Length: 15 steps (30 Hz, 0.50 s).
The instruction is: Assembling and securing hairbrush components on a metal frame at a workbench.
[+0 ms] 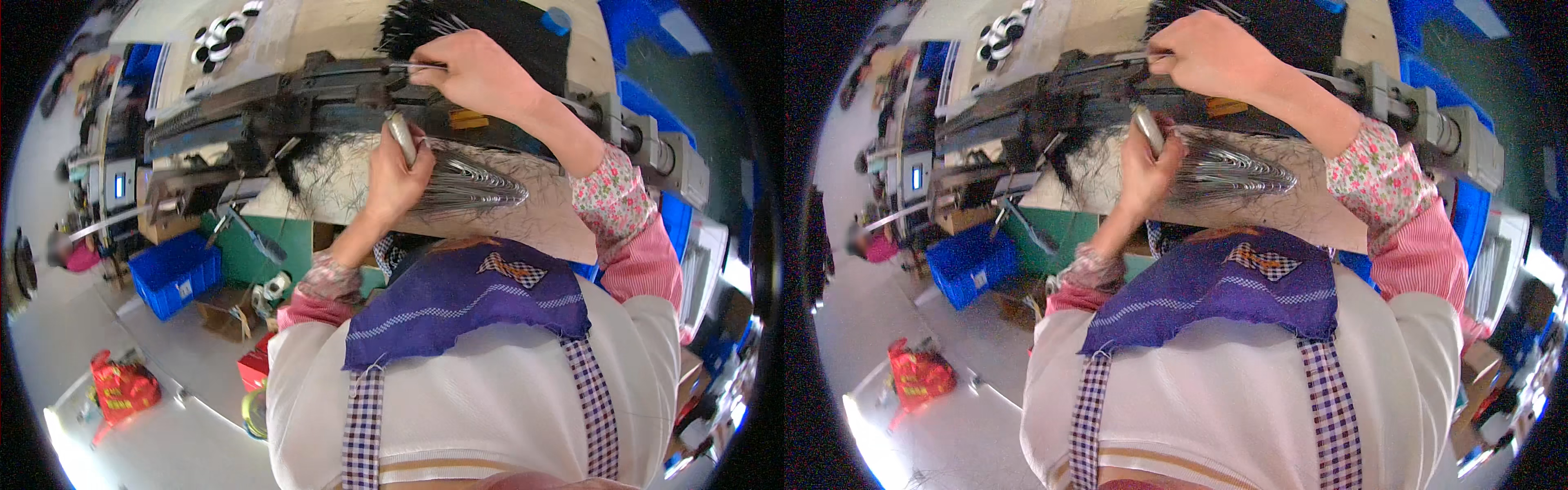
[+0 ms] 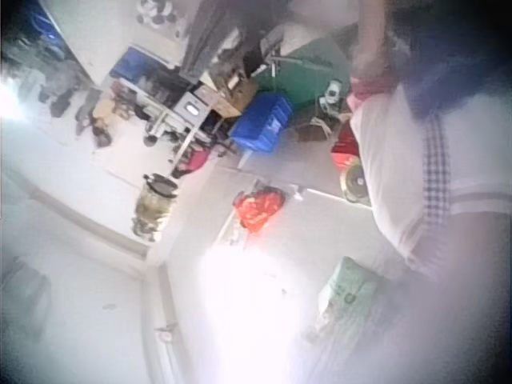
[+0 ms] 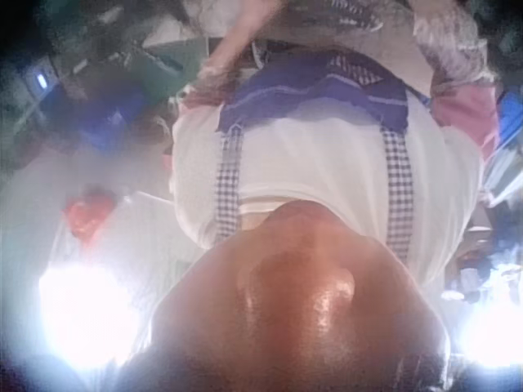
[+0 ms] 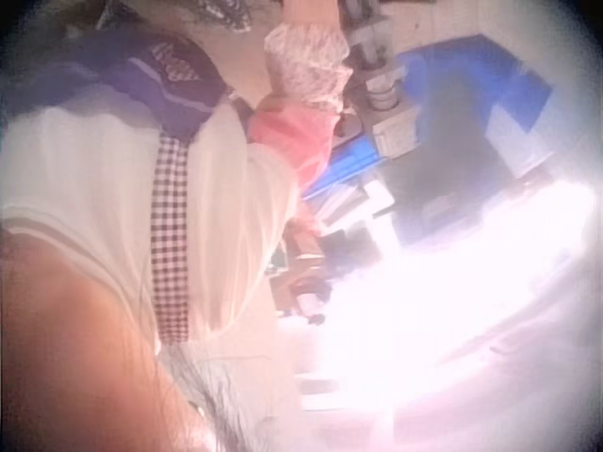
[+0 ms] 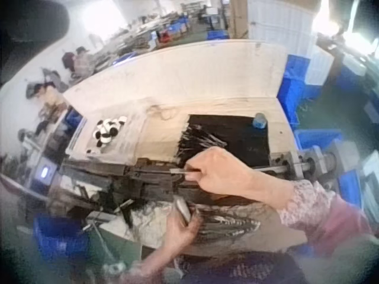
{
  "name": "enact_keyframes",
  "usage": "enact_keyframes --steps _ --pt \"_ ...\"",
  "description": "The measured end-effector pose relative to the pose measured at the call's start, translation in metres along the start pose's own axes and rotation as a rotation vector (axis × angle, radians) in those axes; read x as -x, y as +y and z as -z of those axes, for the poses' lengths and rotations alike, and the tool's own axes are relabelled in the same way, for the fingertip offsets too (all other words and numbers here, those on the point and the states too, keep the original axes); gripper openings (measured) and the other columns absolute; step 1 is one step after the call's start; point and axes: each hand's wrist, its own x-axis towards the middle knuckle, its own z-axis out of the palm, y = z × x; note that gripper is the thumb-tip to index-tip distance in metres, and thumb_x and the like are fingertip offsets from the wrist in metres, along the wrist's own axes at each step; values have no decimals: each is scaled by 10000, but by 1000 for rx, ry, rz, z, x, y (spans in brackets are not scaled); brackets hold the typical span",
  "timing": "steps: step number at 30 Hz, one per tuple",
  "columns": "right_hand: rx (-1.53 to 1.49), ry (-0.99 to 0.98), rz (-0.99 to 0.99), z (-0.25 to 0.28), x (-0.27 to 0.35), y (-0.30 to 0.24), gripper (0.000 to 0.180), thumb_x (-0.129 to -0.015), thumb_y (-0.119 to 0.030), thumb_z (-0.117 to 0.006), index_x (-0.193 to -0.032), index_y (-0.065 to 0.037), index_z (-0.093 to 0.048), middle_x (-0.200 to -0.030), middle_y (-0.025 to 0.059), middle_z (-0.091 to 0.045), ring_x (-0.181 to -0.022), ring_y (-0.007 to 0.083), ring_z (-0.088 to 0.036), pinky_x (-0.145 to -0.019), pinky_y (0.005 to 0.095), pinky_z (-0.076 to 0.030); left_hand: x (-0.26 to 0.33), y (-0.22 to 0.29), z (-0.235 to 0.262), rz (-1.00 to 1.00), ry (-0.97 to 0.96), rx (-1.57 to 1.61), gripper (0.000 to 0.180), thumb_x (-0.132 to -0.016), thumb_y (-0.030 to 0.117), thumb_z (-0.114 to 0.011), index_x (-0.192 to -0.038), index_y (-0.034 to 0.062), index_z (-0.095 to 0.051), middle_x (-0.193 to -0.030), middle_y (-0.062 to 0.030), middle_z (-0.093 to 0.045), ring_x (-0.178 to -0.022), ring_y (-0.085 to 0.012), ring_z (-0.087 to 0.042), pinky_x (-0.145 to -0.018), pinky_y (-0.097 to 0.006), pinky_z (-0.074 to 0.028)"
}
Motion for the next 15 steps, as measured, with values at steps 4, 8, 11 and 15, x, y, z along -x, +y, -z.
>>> enact_keyframes --steps 4,8,11,15 --pt "151 68 93 4 -1 7 196 -815 -208 -587 -925 -62 -658 -857 120 -611 -809 326 -613 -729 413 -505 -4 -10 21 -170 3 -295 157 -894 103 -577 -976 2 -489 -765 -66 -615 -549 -117 -557 -495 -227 -430" --pt "90 32 104 13 73 -30 203 -721 -21 -585 -918 -65 -607 -835 110 -537 -752 304 -611 -638 403 -512 29 -48 78 -11 220 104 300 -947 277 -521 -790 26 -566 -613 -27 -543 -494 -91 -499 -436 -231 -376" --pt "218 -95 -138 -15 105 -22 244 -753 9 -572 -989 -53 -560 -981 127 -514 -797 329 -624 -657 413 -532 34 -64 138 103 627 173 518 -937 496 -456 -716 47 -590 -536 -31 -525 -403 -109 -455 -386 -243 -310" --pt "321 -10 -194 -40 81 22 244 -791 -79 -628 -994 -44 -496 -980 129 -503 -787 345 -615 -627 429 -528 15 -40 146 72 727 364 446 -943 423 -495 -813 16 -619 -600 -25 -553 -433 -100 -456 -381 -241 -286"
